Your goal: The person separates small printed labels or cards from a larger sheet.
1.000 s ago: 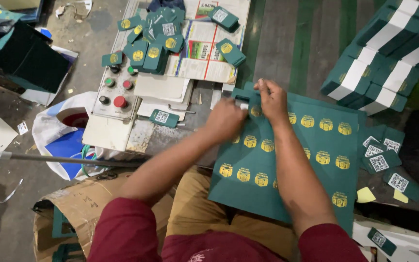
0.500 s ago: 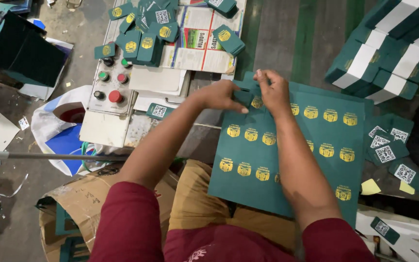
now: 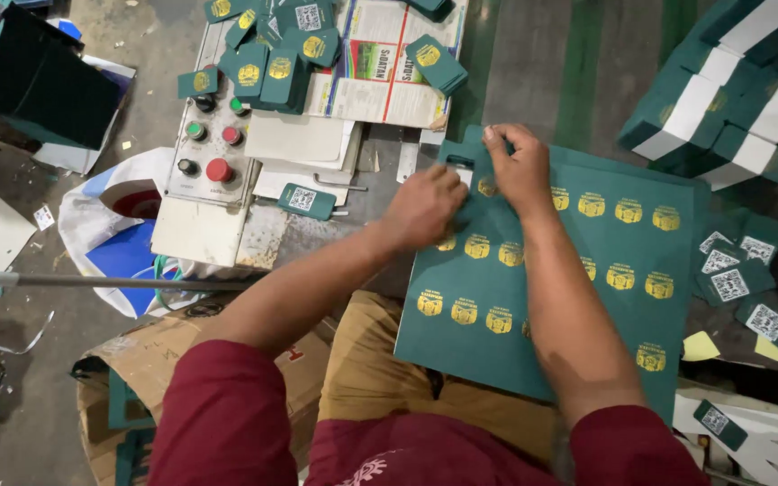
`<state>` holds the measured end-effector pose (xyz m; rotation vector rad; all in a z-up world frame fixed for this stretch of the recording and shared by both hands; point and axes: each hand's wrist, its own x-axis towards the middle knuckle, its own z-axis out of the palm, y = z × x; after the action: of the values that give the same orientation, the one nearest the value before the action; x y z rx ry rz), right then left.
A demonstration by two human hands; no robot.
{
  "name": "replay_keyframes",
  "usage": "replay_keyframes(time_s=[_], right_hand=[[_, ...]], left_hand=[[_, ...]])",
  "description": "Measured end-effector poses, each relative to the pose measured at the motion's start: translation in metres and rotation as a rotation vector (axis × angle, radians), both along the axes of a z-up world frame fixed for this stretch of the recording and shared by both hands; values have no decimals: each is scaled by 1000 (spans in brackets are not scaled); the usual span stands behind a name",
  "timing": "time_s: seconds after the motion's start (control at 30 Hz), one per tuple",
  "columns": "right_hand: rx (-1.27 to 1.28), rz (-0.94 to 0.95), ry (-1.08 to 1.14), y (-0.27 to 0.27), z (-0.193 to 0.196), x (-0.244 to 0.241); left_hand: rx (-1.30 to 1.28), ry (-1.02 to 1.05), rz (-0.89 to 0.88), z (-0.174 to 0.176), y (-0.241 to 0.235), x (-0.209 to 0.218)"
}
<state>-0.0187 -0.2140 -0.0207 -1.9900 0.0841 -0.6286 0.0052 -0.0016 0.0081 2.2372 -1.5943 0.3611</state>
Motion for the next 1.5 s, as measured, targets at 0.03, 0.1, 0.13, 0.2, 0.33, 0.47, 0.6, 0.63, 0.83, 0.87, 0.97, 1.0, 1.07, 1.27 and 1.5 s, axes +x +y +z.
replay_keyframes(time_s=[0.03,0.1,0.13,0.2,0.33,0.47,0.6,0.63,0.83,0.87,0.97,1.0,1.07,1.27,1.5], right_hand=[[5,3,4,0,2,3],[-21,0,0,-1,-1,0],[-14,-6,22,1,1,-3],[-11,-13,11,0,4,-4],[-26,7,-40,-10,-19,-2],[-45,18,-77,-10,-12,0],[-57,15,-84,-7,-9,0],[-52,11,-90,-7,-10,1],[22,249,-100,-2,20,-10],[-10,239,-80,0,26,-11],[-131,262,-99,-4,15,-11],[-222,294,-133,-8,7,-11],[-248,312,-114,-13,-5,-8],[-309,381,-46,-16,-7,-7],[-450,396,-21,-1,2,-10]], left_hand=[[5,4,3,3,-3,9],[-23,305,86,2,-9,18],[-13,326,81,6,-10,23],[-96,571,84,13,-15,36],[0,786,106,-8,-19,59],[-40,1115,90,-13,-18,63],[-149,1245,-35,-15,-15,59],[-143,1239,-35,-14,-13,55],[-143,619,322,-16,-13,21],[-199,580,326,-16,-12,17],[-219,581,418,-10,-13,2],[-182,627,507,-8,-15,-6],[-255,472,508,-10,-13,-23],[36,413,739,-8,-12,-78],[132,591,755,-5,-10,-83]])
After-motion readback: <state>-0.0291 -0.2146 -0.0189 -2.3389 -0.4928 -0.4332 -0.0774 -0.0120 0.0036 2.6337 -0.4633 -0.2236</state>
